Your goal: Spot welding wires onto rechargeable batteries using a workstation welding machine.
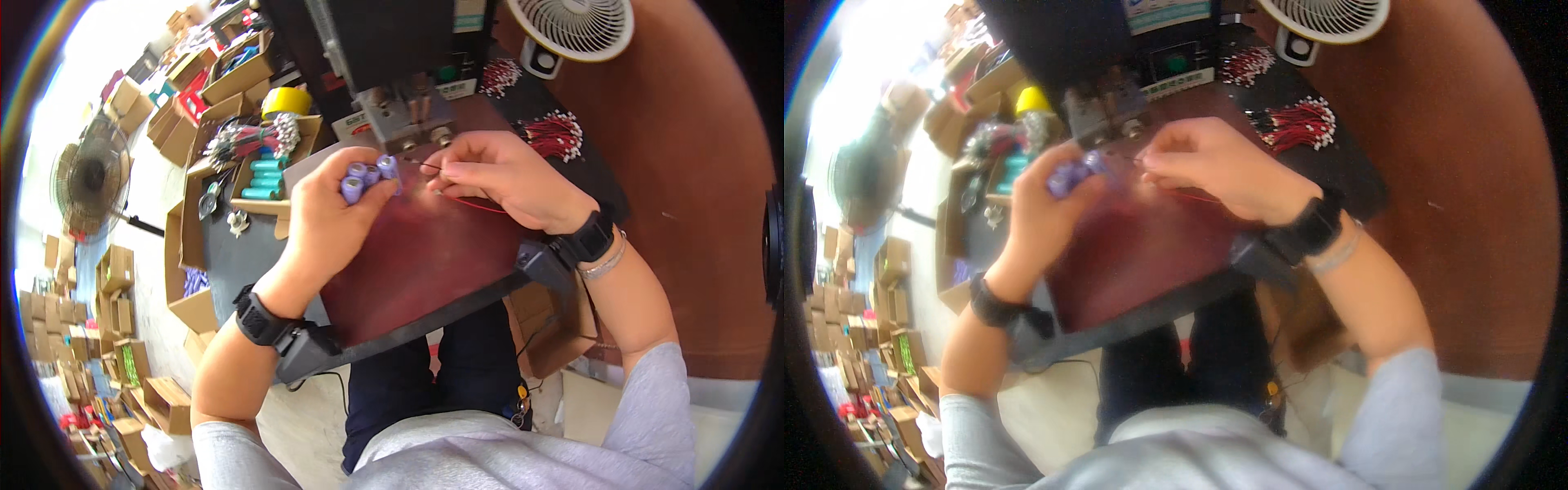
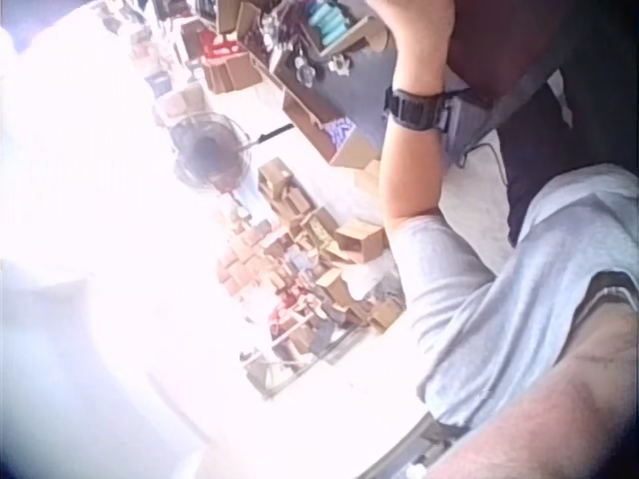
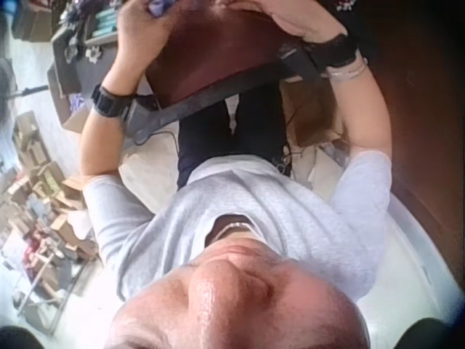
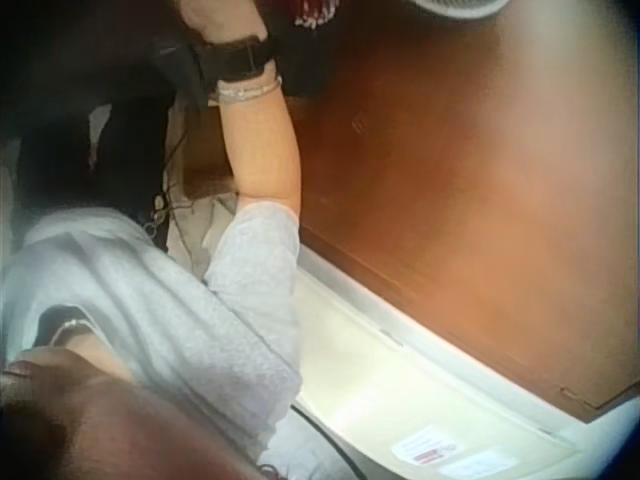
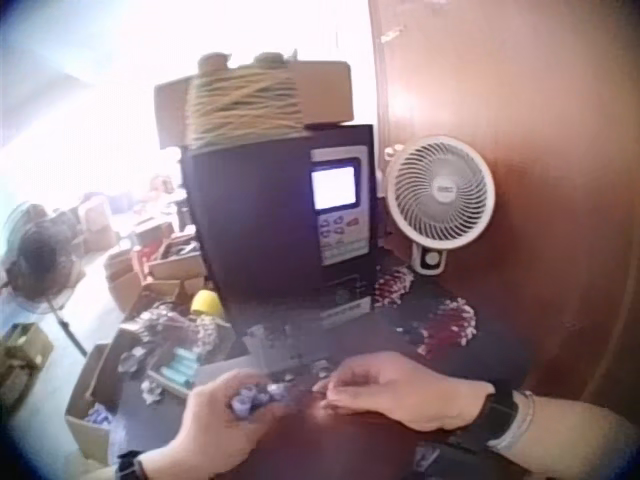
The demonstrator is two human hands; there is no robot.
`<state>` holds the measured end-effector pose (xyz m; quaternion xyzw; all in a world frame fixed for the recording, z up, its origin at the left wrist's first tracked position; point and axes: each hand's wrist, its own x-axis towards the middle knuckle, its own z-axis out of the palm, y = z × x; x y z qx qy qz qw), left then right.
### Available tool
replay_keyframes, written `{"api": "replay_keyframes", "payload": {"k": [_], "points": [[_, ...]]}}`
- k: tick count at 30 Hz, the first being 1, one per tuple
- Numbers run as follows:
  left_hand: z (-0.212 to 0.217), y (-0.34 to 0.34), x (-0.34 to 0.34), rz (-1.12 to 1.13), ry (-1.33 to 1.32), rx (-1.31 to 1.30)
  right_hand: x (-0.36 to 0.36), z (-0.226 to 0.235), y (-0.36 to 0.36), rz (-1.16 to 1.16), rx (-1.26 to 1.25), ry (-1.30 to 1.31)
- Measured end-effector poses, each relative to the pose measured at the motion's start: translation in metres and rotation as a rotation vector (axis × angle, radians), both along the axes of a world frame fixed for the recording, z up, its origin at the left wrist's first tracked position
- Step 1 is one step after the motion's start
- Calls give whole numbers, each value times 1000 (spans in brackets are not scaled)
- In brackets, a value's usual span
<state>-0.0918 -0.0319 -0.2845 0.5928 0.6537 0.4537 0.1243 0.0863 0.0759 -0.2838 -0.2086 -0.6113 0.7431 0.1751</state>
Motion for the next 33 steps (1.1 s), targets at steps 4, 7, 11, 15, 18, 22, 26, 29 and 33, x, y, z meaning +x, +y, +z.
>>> {"api": "replay_keyframes", "payload": {"k": [4, 7, 11, 15, 18, 22, 26, 29, 33], "points": [[0, -42, -47, 165, -495, 104, 10, -2, -4, 3, 17, 5], [-23, -85, -97, 313, -861, 190, 10, -2, -8, -18, 40, -7], [-65, -125, -115, 292, -828, -255, 7, 2, -6, -38, 82, -9], [-70, -101, -89, 149, -533, -497, 6, 4, -5, -102, 70, -66], [-96, -81, -85, 163, -144, -373, 2, 2, -7, -136, 89, -98], [-104, -69, -85, 144, 173, -265, 1, 1, -9, -150, 103, -104], [-106, -68, -84, 135, 363, -222, 2, 1, -9, -152, 100, -98], [-112, -64, -89, 156, 410, -190, 3, 0, -9, -158, 103, -87], [-113, -60, -101, 208, 427, -98, 3, -3, -10, -160, 114, -73]]}}
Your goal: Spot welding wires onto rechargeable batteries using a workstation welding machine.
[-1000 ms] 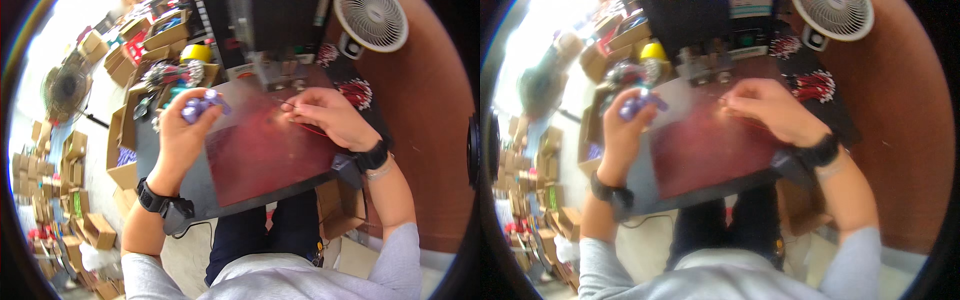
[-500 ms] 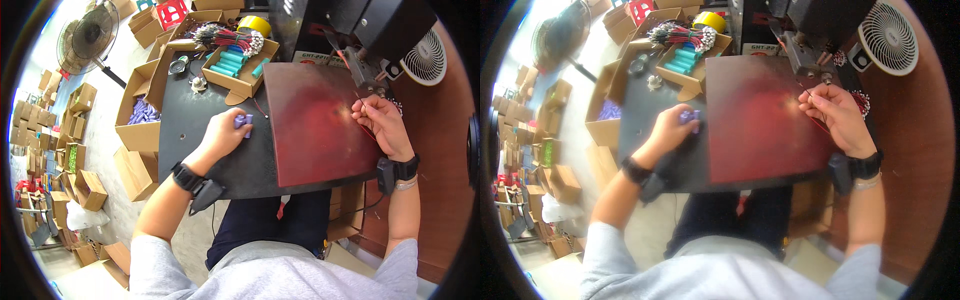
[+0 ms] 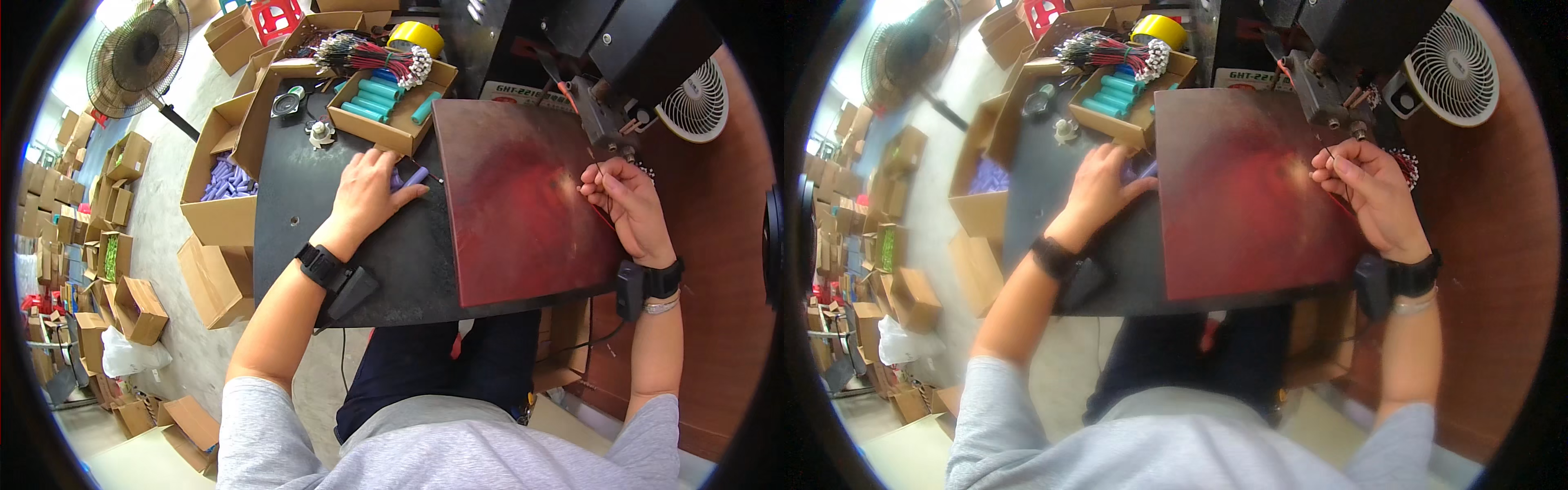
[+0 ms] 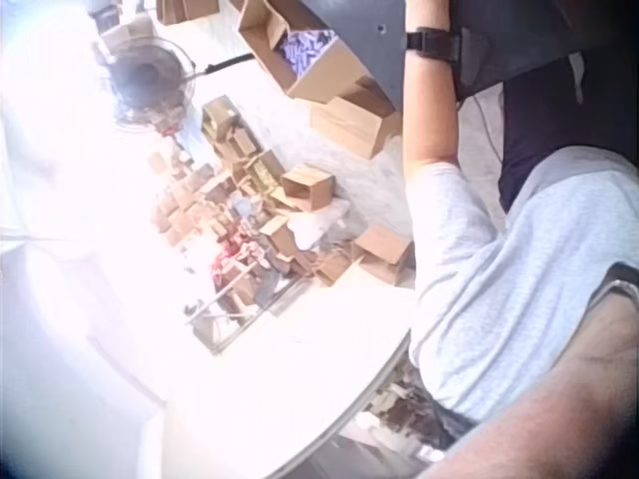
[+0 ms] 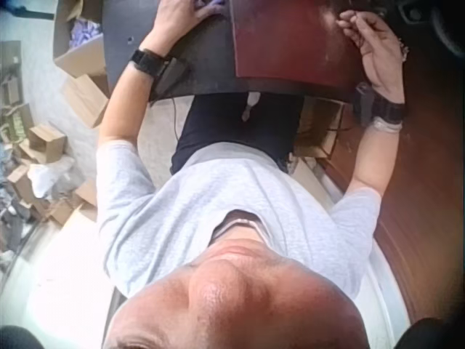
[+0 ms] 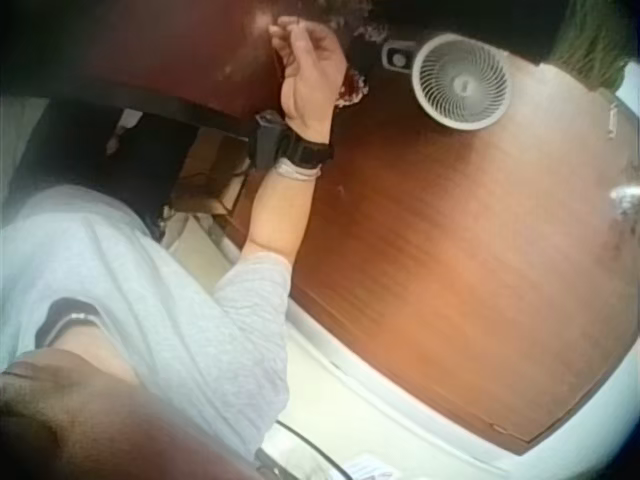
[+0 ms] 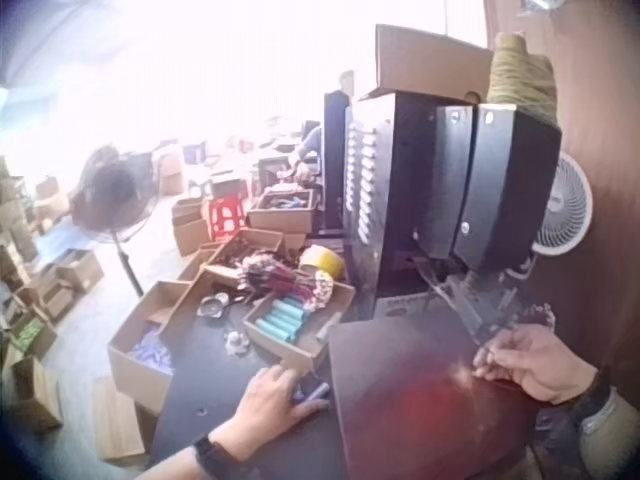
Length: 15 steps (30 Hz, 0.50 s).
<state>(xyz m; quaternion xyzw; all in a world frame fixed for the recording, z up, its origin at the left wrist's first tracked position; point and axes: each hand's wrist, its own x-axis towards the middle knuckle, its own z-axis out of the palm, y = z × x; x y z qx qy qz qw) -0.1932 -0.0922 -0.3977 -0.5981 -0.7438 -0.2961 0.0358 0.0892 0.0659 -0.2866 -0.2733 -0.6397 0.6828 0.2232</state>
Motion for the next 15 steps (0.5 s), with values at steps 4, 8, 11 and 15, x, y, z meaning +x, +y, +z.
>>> {"api": "replay_keyframes", "payload": {"k": [4, 8, 11, 15], "points": [[-1, -3, -6, 31, 15, -8, 1, -1, 1, -5, -9, 16], [-1, -14, -6, 29, -24, 37, 2, 0, 0, -30, -14, 19], [-3, -24, -7, 22, -18, 10, 2, 0, 0, -36, -4, 8], [4, -33, -4, 9, 73, 29, 2, 0, 0, -21, 9, 19]]}}
